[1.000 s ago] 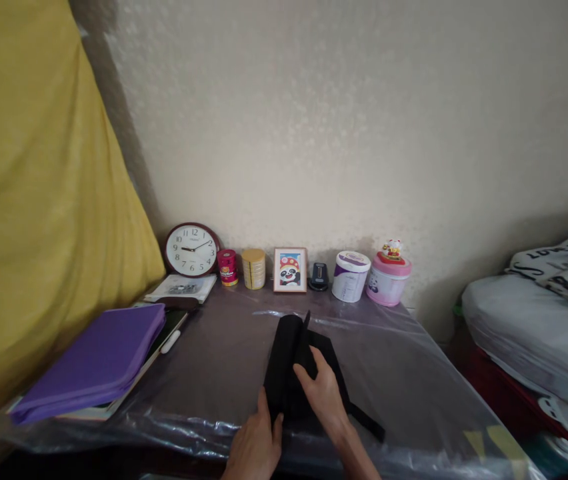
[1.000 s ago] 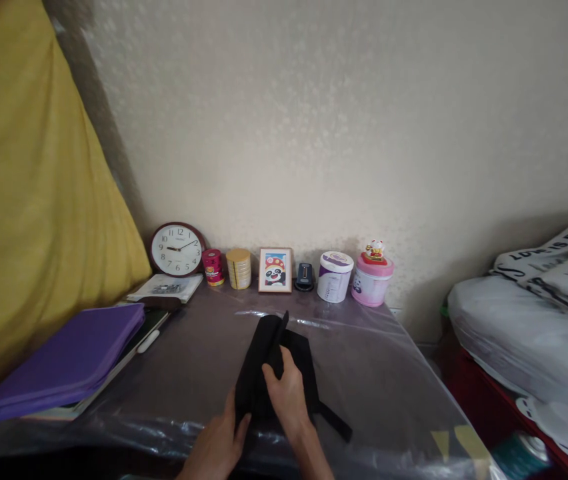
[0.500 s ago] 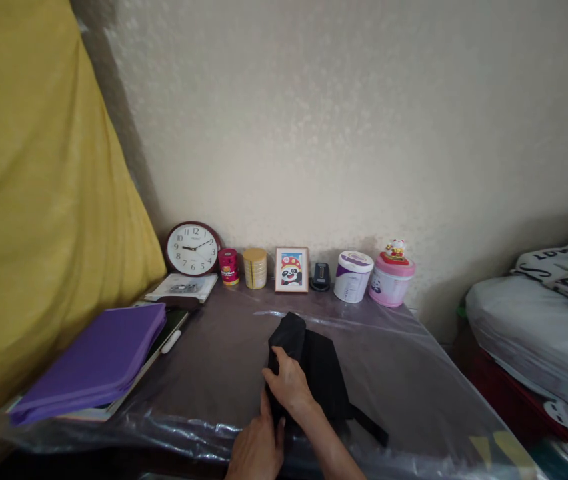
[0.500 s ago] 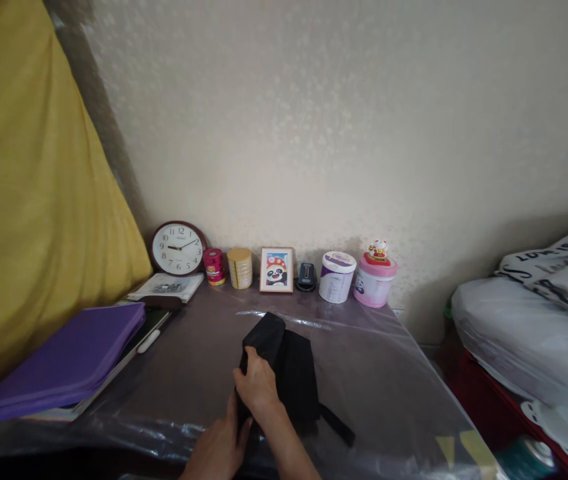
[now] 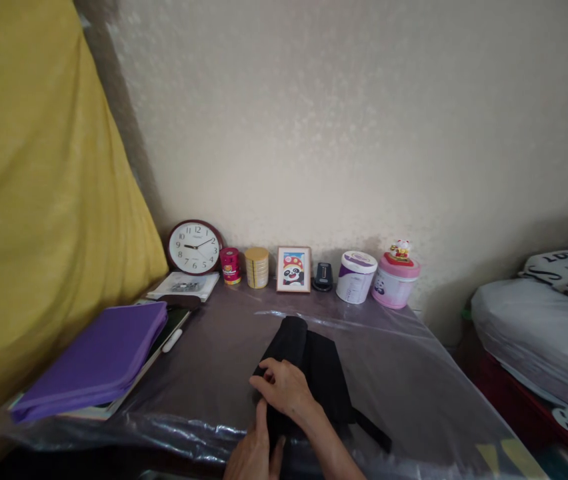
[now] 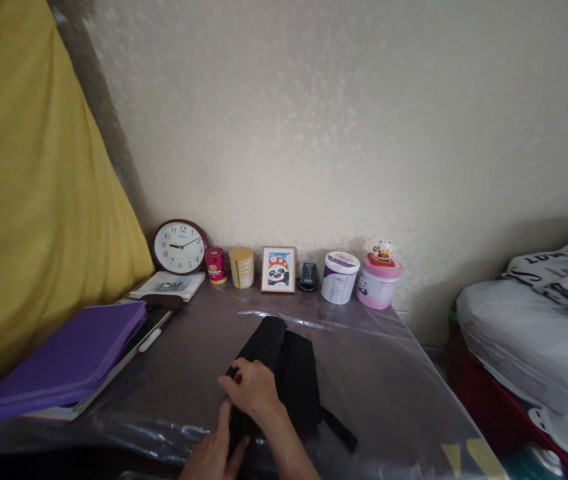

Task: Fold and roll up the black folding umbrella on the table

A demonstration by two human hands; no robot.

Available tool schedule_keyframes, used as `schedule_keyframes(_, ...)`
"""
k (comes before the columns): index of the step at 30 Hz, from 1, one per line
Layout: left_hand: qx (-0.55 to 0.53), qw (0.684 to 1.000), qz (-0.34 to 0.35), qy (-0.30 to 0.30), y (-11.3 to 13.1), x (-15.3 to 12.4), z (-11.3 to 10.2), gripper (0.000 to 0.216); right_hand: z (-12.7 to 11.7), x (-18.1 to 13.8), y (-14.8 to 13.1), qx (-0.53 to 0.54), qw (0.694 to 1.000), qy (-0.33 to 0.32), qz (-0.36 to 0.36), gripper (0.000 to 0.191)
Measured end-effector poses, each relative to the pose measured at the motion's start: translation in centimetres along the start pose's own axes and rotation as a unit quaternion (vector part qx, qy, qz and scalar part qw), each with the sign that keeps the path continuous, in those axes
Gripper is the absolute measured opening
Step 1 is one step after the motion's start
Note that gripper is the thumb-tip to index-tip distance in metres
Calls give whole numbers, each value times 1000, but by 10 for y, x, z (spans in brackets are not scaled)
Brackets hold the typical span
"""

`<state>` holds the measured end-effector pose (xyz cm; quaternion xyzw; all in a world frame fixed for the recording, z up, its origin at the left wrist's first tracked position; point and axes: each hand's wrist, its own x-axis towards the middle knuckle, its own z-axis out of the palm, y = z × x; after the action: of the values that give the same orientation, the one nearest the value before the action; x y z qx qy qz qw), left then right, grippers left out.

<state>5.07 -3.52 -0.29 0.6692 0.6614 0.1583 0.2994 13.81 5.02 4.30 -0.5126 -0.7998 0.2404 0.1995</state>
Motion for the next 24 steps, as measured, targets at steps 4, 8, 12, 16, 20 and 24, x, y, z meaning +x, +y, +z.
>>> schedule_keyframes(4, 41, 999, 21, -24, 1, 5, -1, 61, -1, 0, 4, 8, 1000, -3, -25, 29)
schedule_keyframes(8, 83, 996, 16, -41, 5, 9, -2, 51, 2, 0, 9, 4, 998, -4, -56, 25)
schedule_keyframes(12, 86, 995, 10, -49, 8, 11, -3, 52, -6, -11, 11, 47, 992, 8, -119, 22)
schedule_keyframes(16, 74, 996, -10, -50, 7, 13, -2, 59, -15, -26, 20, 88, 978, 46, -184, 26)
schedule_keyframes(20, 68, 996, -22, -48, 9, 12, -2, 66, -10, -20, 42, 47, 973, 58, -220, 27)
schedule_keyframes(24, 78, 995, -54, -33, 13, 11, -2, 66, -2, 12, 65, -14, 966, 62, -250, 24)
